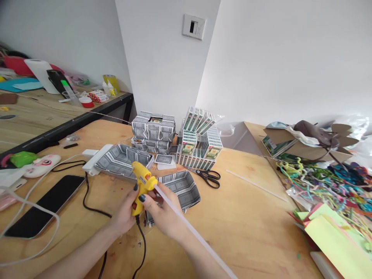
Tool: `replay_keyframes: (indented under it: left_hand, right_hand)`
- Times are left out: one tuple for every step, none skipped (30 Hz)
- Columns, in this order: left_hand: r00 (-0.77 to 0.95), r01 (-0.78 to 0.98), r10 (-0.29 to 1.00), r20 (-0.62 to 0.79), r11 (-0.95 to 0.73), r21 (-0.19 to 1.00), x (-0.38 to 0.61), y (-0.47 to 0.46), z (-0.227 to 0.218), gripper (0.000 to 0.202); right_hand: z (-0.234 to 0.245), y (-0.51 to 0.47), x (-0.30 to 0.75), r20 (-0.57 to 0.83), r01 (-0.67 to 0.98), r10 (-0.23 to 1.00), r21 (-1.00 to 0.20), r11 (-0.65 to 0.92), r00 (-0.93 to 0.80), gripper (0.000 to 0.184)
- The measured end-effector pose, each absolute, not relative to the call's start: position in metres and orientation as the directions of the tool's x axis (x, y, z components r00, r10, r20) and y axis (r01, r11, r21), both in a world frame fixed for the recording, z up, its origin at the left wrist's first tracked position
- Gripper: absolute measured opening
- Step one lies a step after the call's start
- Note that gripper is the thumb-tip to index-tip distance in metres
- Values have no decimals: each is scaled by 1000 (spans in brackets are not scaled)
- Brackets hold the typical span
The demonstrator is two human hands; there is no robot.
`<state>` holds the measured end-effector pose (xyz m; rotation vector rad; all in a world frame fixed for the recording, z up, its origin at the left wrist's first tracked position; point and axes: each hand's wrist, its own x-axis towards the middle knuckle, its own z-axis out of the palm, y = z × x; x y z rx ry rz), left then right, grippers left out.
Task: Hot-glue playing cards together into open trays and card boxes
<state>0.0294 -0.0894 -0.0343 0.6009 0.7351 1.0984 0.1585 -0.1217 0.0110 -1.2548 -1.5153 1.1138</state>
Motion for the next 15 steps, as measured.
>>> replay_keyframes:
  left_hand:
    - [265, -545, 943, -199, 317, 776, 31, -93, -36, 34]
    - [266, -517, 949, -171, 290, 805, 33, -96, -38, 34]
    - [271, -482, 951, -145, 265, 835, 34, -99, -40, 33]
    - [274, -448, 954, -122, 238, 862, 34, -100, -41, 31]
    - [277, -413, 955, -106, 218, 884, 33, -100, -42, 30]
    - [277, -380, 956, -97, 201, 903, 33, -100, -42, 28]
    - [276, -350, 957, -91, 188, 918, 31, -99, -41, 27]
    - [275, -321, 958, -84, 174, 931, 29, -99, -40, 26]
    - [271, -291, 960, -64, 145, 946, 27, -98, -39, 25]
    - [268, -257, 963, -27, 99, 961, 24, -97, -36, 23]
    - [266, -218, 964, 26, 34, 975, 21, -96, -34, 20]
    - [273, -174, 958, 91, -43, 984, 18, -95, -32, 18]
    - [295, -132, 942, 159, -124, 983, 15, -94, -31, 18]
    - [322, -103, 919, 227, -205, 973, 11, -93, -29, 21]
    - [365, -82, 883, 295, -286, 955, 9, -91, -28, 24]
  right_hand:
    - [9, -120, 158, 40, 178, 992, -982, 61, -119, 30]
    - [8, -118, 157, 17, 147, 994, -989, 33, -110, 31]
    - [7, -118, 157, 4, 128, 994, -992, 18, -110, 32]
    - [8, -117, 156, -2, 112, 993, -994, 11, -117, 33]
    - [9, -117, 156, -5, 94, 992, -996, 8, -129, 33]
    - [10, -117, 155, -5, 69, 989, -998, 5, -145, 34]
    - [12, -116, 154, -2, 37, 987, -999, 4, -158, 34]
    - [13, -116, 154, 1, 1, 986, -1000, 1, -164, 34]
    - [14, -115, 154, 5, -39, 987, -999, -1, -160, 34]
    - [14, -114, 155, 8, -83, 989, -997, -4, -146, 34]
    - [15, -113, 158, 7, -129, 993, -992, -9, -122, 34]
    - [16, -112, 162, 3, -176, 996, -984, -13, -88, 34]
    - [18, -111, 167, -2, -223, 999, -975, -12, -41, 34]
    - [21, -110, 174, -7, -259, 1000, -966, -5, 5, 34]
    - [24, -109, 181, 3, -273, 998, -962, 19, 60, 33]
